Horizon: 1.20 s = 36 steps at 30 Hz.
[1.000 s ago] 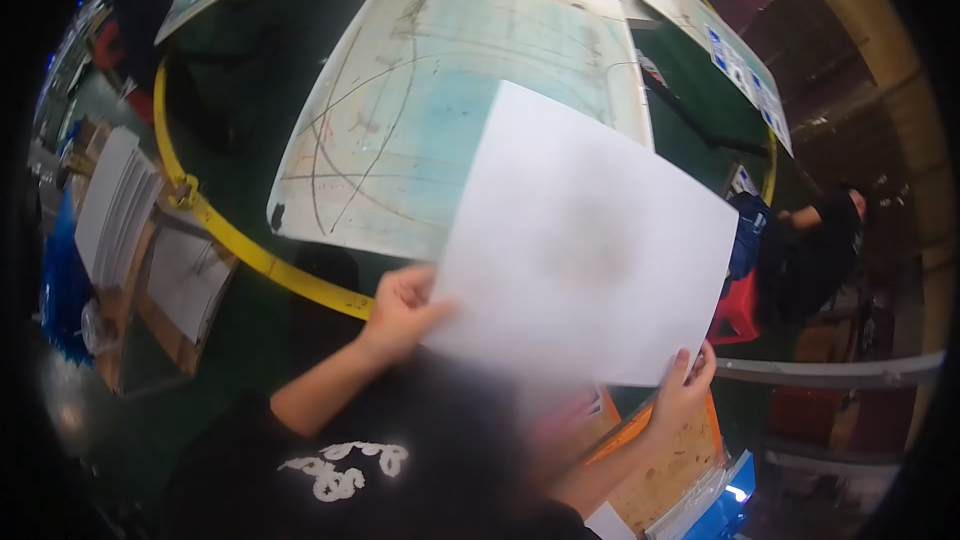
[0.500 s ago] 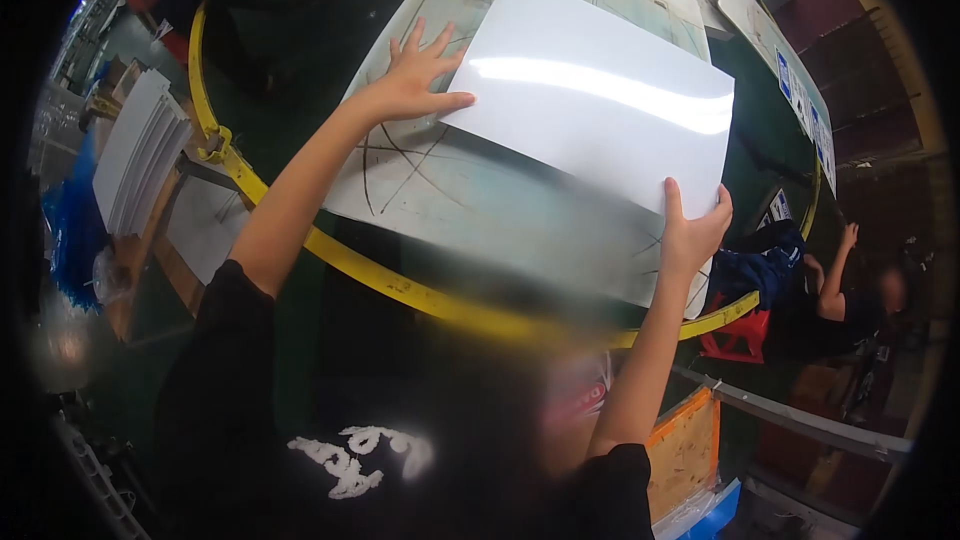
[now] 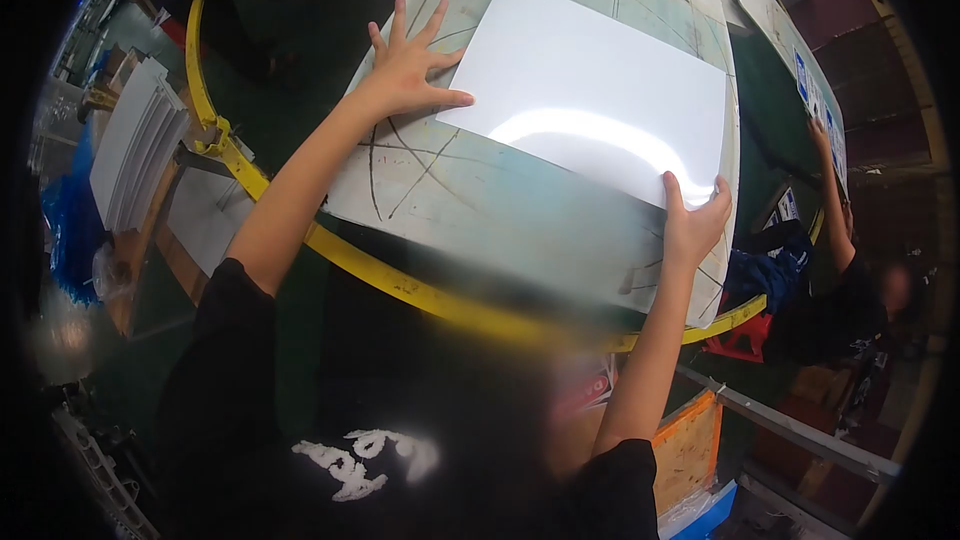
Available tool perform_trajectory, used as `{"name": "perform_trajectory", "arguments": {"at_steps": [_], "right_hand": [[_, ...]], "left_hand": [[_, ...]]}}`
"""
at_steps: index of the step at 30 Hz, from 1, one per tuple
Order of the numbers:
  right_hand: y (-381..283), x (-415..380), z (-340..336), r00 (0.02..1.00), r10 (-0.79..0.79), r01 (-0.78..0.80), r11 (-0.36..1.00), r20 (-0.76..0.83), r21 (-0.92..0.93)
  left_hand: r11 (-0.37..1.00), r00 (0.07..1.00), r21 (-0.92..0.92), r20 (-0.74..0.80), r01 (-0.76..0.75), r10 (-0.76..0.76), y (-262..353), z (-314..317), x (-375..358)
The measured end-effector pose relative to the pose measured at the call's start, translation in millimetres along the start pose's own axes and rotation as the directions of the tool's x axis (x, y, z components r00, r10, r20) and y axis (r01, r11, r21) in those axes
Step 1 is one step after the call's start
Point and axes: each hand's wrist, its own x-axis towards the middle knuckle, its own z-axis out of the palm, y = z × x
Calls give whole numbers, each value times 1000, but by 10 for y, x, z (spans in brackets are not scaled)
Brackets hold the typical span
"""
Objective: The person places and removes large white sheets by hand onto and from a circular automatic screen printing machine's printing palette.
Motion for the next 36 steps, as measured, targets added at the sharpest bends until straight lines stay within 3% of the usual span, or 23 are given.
{"name": "perform_trajectory", "arguments": {"at_steps": [3, 6, 9, 18, 22, 24, 26, 29, 32, 35, 36], "right_hand": [[-4, -5, 21, 1000, 14, -14, 1000, 26, -1], [46, -12, 75, 999, 16, -17, 1000, 33, 2], [110, -6, 139, 997, 44, -43, 999, 57, -12], [86, 10, 146, 990, 90, -81, 993, 104, -85], [124, 7, 178, 989, 103, -92, 991, 109, -102], [136, 8, 187, 987, 101, -78, 982, 126, -170], [95, -18, 174, 990, 89, -56, 959, 105, -279], [68, 2, 115, 985, -113, 146, 953, 133, -267], [125, -17, 146, 954, -115, 149, 983, 276, -105], [261, 19, -50, 900, -123, 17, 969, 419, 248], [320, -20, -222, 869, -159, -14, 939, 469, 344]], "left_hand": [[999, 999, 30, 7, 35, -36, 26, 0, -20], [995, 989, -5, -109, 103, -103, 91, 104, -82], [982, 980, 47, -94, 182, -177, 162, 73, -122], [972, 987, 172, -22, 161, -159, 302, -97, -100], [964, 996, 253, -59, 84, -71, 292, -52, -40], [956, 998, 291, -66, 42, -24, 313, -67, -19], [929, 997, 366, 30, 52, -68, 406, -154, 16], [882, 990, 470, 102, 42, -102, 498, -192, 57], [819, 976, 573, 160, 28, -145, 654, -272, 90], [781, 957, 618, 168, 85, -236, 865, -341, 84], [825, 975, 555, 105, 104, -194, 907, -352, 30]]}}
